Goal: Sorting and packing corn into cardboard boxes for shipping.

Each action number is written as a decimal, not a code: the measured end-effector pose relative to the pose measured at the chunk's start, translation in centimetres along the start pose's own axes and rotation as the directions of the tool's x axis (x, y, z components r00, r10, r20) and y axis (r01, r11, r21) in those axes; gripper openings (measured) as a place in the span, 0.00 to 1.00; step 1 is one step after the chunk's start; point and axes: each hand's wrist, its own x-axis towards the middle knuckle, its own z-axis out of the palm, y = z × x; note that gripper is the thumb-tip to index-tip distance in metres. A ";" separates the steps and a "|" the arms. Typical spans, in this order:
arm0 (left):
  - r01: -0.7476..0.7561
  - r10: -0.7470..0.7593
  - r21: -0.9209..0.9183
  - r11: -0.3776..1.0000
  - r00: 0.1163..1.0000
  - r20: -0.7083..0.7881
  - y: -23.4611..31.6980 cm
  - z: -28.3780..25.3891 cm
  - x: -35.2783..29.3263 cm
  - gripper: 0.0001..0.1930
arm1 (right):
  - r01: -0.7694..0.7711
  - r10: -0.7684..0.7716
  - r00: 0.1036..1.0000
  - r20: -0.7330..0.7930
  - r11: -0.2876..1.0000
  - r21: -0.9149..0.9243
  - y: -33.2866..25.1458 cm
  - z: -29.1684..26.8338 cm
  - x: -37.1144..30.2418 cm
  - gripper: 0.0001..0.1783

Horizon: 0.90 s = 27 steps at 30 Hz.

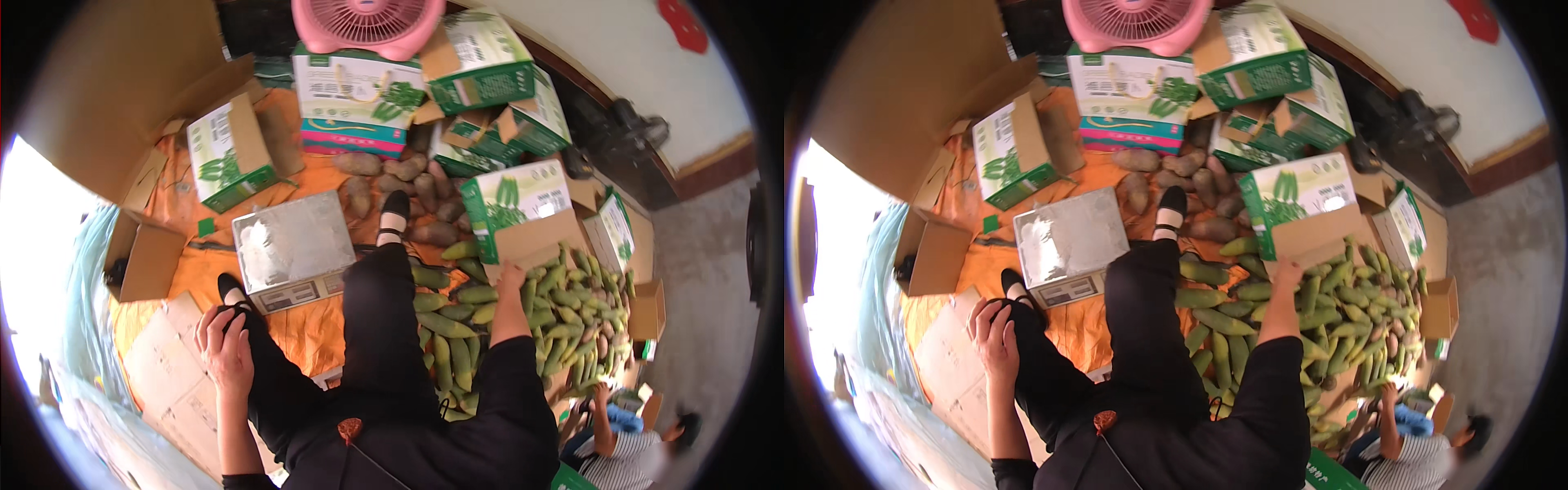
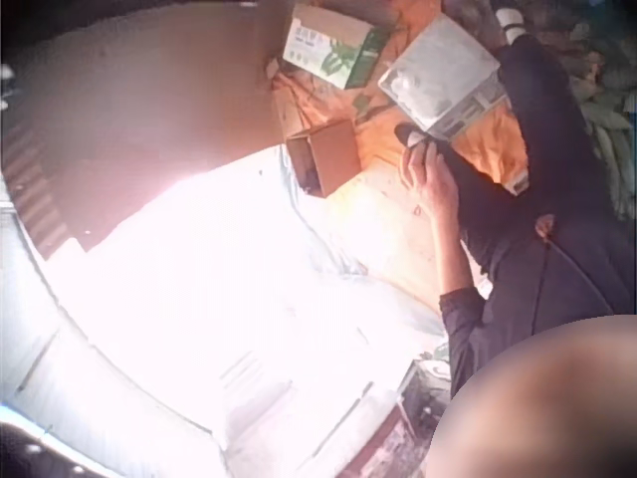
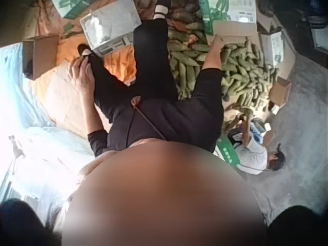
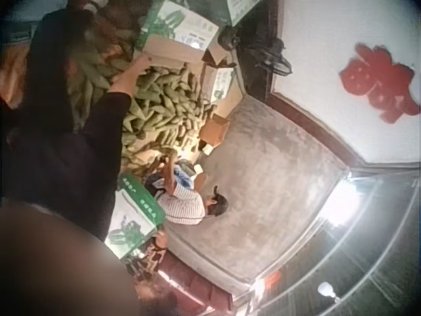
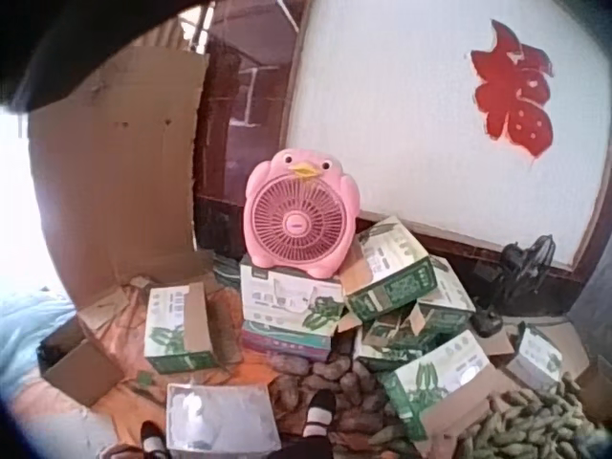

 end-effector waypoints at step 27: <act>-0.023 0.018 -0.033 0.999 0.991 -0.131 -0.7 0.2 0.7 0.12 | -0.129 -0.095 0.941 0.326 0.788 0.602 -20.5 -8.0 -17.4 0.21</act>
